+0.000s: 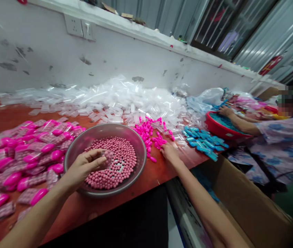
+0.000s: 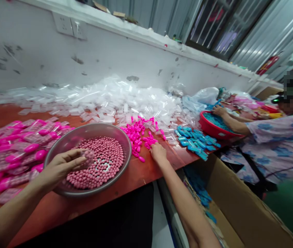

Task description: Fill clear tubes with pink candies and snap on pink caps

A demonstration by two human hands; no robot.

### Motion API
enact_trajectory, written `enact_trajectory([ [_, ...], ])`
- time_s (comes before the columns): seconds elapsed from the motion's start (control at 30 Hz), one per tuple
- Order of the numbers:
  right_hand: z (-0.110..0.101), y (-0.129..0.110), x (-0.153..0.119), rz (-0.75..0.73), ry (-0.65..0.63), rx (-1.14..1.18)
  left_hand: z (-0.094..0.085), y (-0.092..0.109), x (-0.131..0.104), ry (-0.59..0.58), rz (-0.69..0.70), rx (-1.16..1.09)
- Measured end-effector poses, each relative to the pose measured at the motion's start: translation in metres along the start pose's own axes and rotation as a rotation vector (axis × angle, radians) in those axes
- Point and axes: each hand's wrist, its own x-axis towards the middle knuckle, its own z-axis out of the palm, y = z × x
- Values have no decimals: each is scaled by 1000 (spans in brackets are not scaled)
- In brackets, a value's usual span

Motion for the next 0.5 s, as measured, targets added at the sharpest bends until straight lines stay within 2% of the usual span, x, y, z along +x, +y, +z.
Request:
enact_trajectory([
  [0.13, 12, 6, -5, -138, -99, 116, 1, 1, -1, 45, -37, -197],
  [0.23, 19, 18, -4, -161, -128, 136, 0, 3, 1, 24, -96, -308],
  [0.37, 27, 29, -6, -172, -88, 107, -2, 5, 2, -21, -101, -330],
  [0.5, 19, 21, -12, -146, -135, 111, -2, 2, 0, -29, -39, -258],
])
